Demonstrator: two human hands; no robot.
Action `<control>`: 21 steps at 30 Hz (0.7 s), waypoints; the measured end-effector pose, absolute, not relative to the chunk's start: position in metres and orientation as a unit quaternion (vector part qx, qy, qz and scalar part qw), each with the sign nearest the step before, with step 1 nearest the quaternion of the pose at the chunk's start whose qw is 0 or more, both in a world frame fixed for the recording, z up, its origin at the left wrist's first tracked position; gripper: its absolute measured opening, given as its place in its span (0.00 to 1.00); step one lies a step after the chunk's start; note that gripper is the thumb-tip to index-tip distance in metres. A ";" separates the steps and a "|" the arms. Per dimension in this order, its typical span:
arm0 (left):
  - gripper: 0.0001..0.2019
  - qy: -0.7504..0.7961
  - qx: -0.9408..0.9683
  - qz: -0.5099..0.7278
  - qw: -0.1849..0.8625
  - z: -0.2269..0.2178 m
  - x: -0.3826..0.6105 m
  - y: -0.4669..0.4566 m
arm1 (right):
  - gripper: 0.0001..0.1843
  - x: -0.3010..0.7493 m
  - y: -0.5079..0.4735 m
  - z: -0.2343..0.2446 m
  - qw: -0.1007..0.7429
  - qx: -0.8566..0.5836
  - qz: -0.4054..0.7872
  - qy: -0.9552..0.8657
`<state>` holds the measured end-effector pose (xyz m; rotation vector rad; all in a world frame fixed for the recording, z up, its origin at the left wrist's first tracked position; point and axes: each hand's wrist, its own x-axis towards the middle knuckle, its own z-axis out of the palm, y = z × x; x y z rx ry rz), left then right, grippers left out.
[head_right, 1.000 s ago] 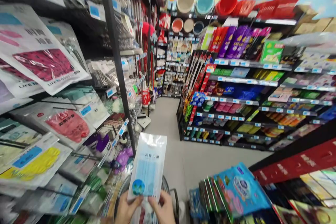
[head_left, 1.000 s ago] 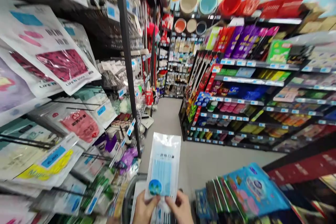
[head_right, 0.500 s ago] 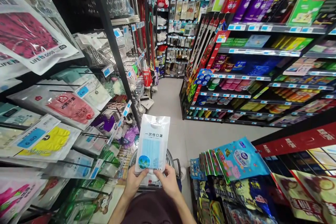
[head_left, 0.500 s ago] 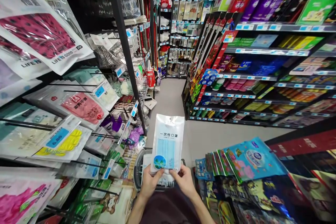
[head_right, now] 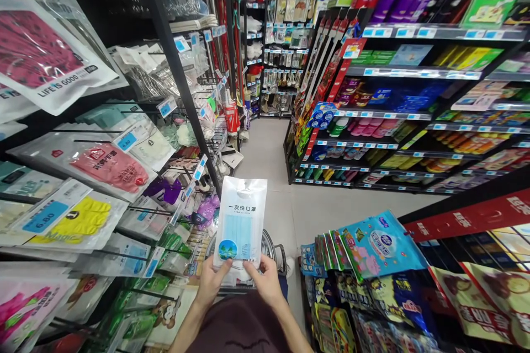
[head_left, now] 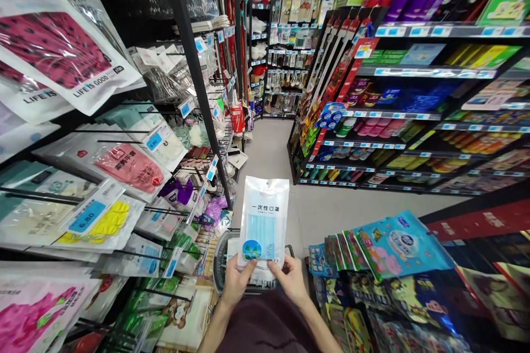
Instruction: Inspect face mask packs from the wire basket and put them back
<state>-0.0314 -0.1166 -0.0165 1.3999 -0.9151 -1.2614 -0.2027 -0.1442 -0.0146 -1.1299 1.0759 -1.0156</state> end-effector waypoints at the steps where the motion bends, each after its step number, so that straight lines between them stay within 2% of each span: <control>1: 0.20 -0.384 0.584 -0.514 0.497 -0.014 -0.031 -0.118 | 0.21 -0.203 -0.144 -0.014 0.596 -0.484 -0.441 0.465; 15: 0.18 -0.424 0.591 -0.484 0.486 -0.011 -0.035 -0.112 | 0.22 -0.205 -0.142 -0.008 0.588 -0.480 -0.447 0.474; 21: 0.36 -0.414 0.592 -0.435 0.537 -0.013 -0.044 -0.110 | 0.23 -0.210 -0.139 -0.008 0.554 -0.485 -0.443 0.511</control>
